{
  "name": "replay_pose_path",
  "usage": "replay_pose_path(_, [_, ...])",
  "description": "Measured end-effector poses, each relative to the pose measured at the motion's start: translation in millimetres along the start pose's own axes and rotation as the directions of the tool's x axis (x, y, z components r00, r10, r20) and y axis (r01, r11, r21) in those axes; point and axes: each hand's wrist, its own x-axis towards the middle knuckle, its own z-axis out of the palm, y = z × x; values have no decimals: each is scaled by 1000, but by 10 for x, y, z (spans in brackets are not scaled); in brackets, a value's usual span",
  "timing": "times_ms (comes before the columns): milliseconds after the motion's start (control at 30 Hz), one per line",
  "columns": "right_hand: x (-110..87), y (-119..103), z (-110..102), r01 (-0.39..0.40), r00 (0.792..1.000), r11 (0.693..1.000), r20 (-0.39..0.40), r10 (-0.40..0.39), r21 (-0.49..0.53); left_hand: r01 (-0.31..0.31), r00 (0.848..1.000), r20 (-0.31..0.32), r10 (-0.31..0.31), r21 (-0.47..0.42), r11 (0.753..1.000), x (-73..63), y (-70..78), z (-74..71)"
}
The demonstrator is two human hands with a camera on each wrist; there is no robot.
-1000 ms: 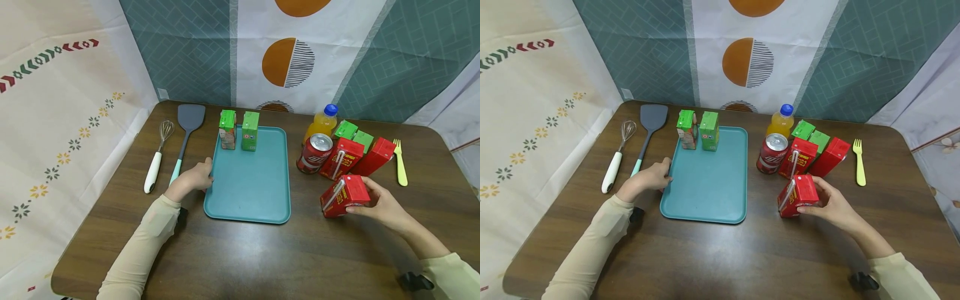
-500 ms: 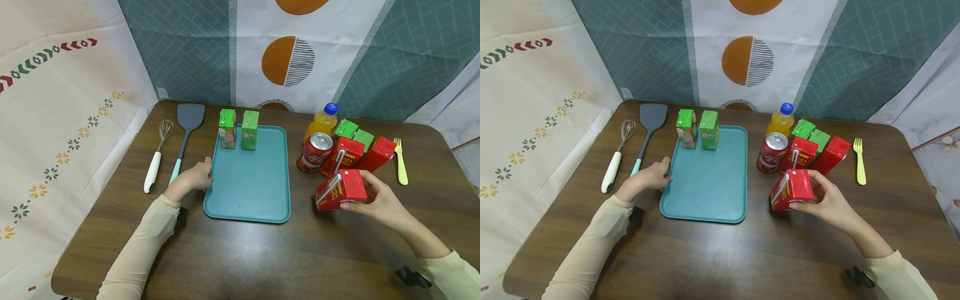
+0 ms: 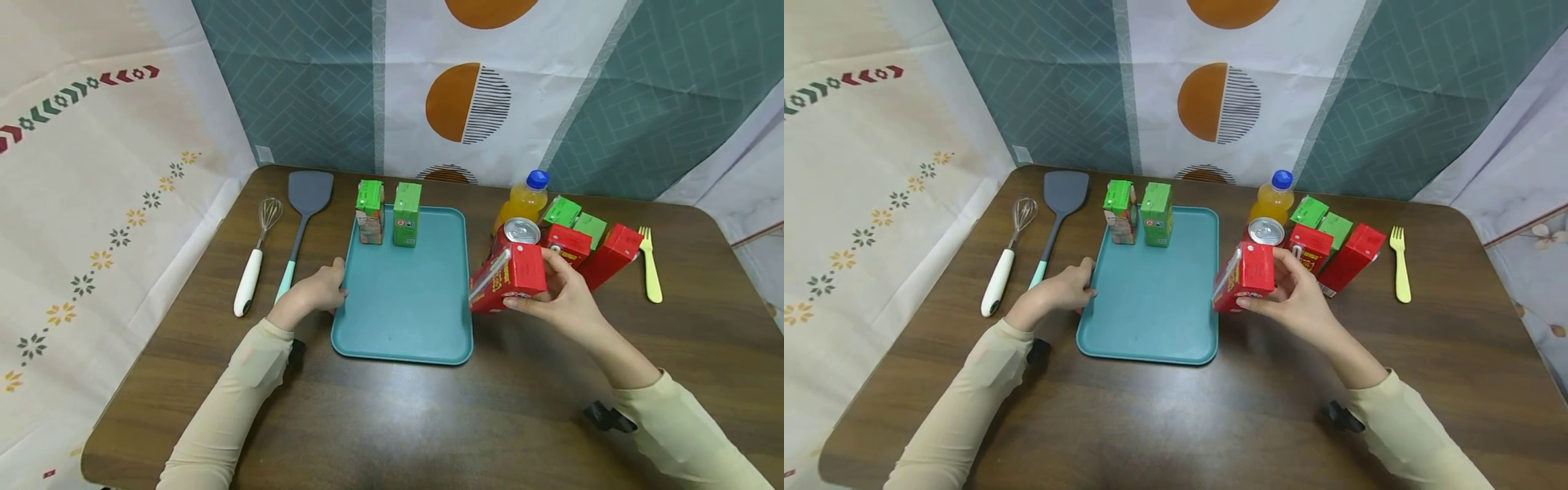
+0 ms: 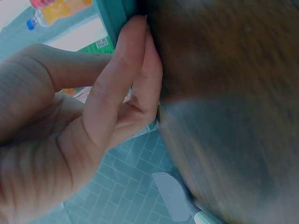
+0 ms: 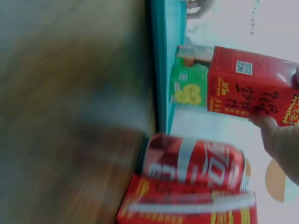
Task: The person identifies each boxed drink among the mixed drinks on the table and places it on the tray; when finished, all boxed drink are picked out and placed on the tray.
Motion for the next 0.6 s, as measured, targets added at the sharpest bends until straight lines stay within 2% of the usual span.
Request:
replay_pose_path(133, [230,-18,210,10,1000,997,24,-12,82,4,1000,9,-4,4,1000,8,-10,1])
replay_pose_path(200, [359,-30,303,10,1000,992,12,-12,123,3,1000,7,-3,9,1000,17,-11,-1])
replay_pose_path(400, [757,2,500,-74,995,963,-50,90,260,10,1000,7,-10,4,1000,30,-9,-10])
replay_pose_path(600, [1091,85,627,-91,988,971,-99,115,222,1,1000,1,-1,-21,1000,28,-1,-1])
